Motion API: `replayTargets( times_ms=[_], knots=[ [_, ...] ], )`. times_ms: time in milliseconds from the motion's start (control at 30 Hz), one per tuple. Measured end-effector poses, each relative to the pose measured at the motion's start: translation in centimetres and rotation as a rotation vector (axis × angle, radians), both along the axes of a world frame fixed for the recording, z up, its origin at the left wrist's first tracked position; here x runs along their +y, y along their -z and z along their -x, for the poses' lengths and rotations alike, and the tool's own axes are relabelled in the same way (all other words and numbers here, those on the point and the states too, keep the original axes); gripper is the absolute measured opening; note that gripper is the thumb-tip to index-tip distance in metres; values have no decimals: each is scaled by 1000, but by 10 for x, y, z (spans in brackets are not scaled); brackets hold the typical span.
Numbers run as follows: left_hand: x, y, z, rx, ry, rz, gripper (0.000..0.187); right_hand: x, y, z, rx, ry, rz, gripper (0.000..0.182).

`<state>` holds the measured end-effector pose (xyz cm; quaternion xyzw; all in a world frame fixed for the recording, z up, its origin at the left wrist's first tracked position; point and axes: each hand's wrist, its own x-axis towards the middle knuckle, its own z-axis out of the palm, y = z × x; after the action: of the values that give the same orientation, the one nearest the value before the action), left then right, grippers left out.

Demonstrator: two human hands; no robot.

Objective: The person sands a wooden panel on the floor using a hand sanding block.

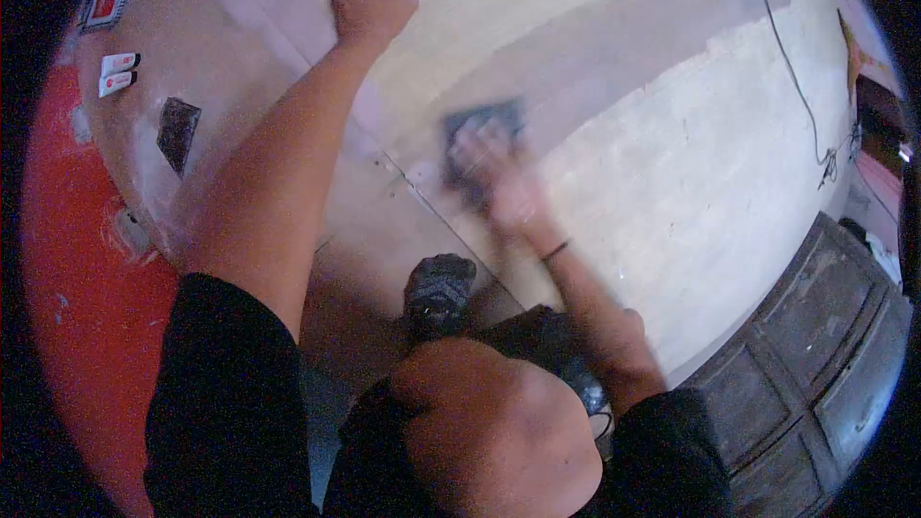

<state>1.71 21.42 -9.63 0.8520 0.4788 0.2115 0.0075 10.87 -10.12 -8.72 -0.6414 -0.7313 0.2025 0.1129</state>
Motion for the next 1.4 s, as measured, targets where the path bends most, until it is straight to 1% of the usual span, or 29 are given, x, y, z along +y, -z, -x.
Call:
replayTargets(
  times_ms=[67,133,167,200,233,267,300,333,367,467,500,533,567,633,700,733,767,800,833,867,900,933,967,1033,1067,1267,1333,1367,1400],
  knots=[
    [-2,5,-1,12,9,0,57,25,15,-91,-67,304,-67,64],
    [-1,21,1,6,3,-4,58,46,6,-149,-198,690,52,63],
    [4,34,8,95,21,-72,57,31,7,-129,-210,687,54,63],
    [15,38,7,168,34,-153,57,27,22,-96,-140,662,-55,62],
    [19,33,5,133,21,-159,57,30,23,-59,-80,626,-165,60],
    [14,26,5,85,22,-125,56,25,-6,-7,-97,520,-11,63],
    [12,20,4,36,15,-95,56,14,-18,40,-2,412,68,70],
    [13,21,4,51,8,-101,54,4,-17,84,-182,294,174,68],
    [14,21,2,30,-12,-104,54,-6,-28,102,69,321,162,66],
    [12,24,4,72,15,-76,56,-14,-14,52,107,219,101,67],
    [11,23,3,70,9,-87,55,-10,10,12,-174,255,56,70],
    [10,21,3,70,-5,-98,54,11,-14,-39,-157,370,138,68],
    [10,21,4,84,-7,-97,54,15,5,-94,-169,489,-11,71],
    [7,17,3,69,10,-96,55,27,38,-188,-293,701,-141,68],
    [3,13,0,67,-24,-49,57,66,-9,-173,-320,918,194,68],
    [0,9,-2,41,-58,-9,58,47,41,-177,-347,730,-17,71],
    [-2,8,-2,54,-67,-11,58,48,12,-111,-389,748,15,71],
    [-2,7,-2,44,-56,0,58,40,6,-57,-416,648,30,73],
    [-1,5,-2,35,-47,7,59,34,-17,4,-300,626,69,69],
    [0,0,-1,34,-38,57,58,13,-16,55,-252,542,26,64],
    [2,0,2,45,-48,47,58,2,-27,100,-200,529,104,59],
    [2,3,2,43,-50,43,57,-13,-28,126,-136,509,158,64],
    [1,4,-2,31,-50,38,57,-16,-27,124,-141,511,153,64],
    [4,14,2,17,-21,-22,56,-16,-26,107,-53,495,116,91],
    [8,18,3,14,5,-79,56,-4,-33,83,-50,503,126,88],
    [9,14,0,42,-9,-51,55,59,-1,-96,-328,691,-55,80],
    [5,15,5,61,-5,-32,55,69,-7,-117,-361,825,36,74],
    [8,16,1,72,-6,-35,55,63,4,-102,-276,803,-103,70],
    [12,12,-3,42,-15,-57,55,60,-1,-68,-345,776,27,74]
  ],
)
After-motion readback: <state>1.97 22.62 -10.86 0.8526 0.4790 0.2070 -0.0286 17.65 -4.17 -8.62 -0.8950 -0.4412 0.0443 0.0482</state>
